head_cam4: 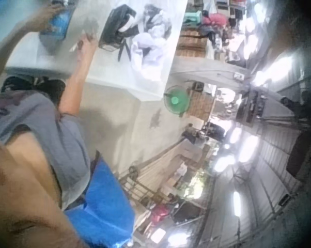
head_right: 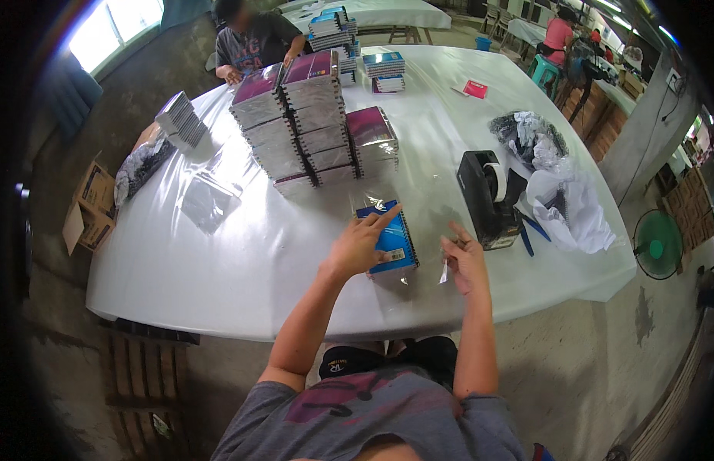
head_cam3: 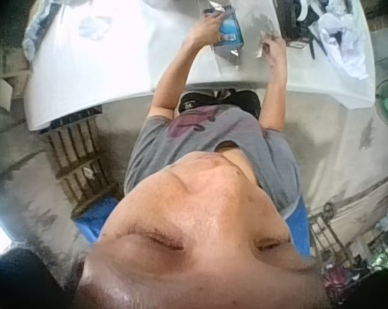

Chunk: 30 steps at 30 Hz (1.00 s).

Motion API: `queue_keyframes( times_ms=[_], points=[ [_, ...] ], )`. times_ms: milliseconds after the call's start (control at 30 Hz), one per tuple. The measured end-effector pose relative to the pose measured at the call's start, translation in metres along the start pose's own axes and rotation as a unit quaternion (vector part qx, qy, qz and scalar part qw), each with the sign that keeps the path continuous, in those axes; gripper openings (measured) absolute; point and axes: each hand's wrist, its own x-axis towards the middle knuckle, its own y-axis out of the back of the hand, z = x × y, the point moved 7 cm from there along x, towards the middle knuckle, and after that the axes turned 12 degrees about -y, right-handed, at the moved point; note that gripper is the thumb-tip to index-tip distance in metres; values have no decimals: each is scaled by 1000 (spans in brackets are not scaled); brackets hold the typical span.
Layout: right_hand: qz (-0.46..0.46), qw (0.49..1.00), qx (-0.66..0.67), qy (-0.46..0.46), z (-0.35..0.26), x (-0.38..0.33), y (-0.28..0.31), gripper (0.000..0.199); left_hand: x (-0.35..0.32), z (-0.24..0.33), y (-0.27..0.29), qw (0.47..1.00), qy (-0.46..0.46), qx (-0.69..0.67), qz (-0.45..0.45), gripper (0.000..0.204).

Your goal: The person wraps stacks of spiral-bound notebooks in clear plastic film using a tape dispenser. They place the notebooks on the film, fold the film around them, and secure the edges with tape. The wrapped stacks are placed on the table.

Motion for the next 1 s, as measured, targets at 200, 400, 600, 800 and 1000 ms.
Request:
queue_keyframes(
  times_ms=[200, 400, 600, 800, 1000],
  points=[
    [31, 915, -339, 216, -23, -41, -87, 22, 9, 11, -13, 998, -38, 29, -41, 83],
    [-111, 921, -316, 198, -27, -66, -101, 35, 6, -8, -13, 997, -65, 6, 31, 71],
    [-135, 893, -348, 250, -102, -54, -100, 59, -9, -6, 3, 992, -84, -60, 74, 66],
    [-318, 713, -581, 230, -76, -31, -156, 85, -7, -16, -11, 993, -84, -39, 76, 57],
    [-313, 770, -538, 140, -74, 5, -150, 54, -27, -25, -5, 975, 58, -195, 92, 56]
  ],
)
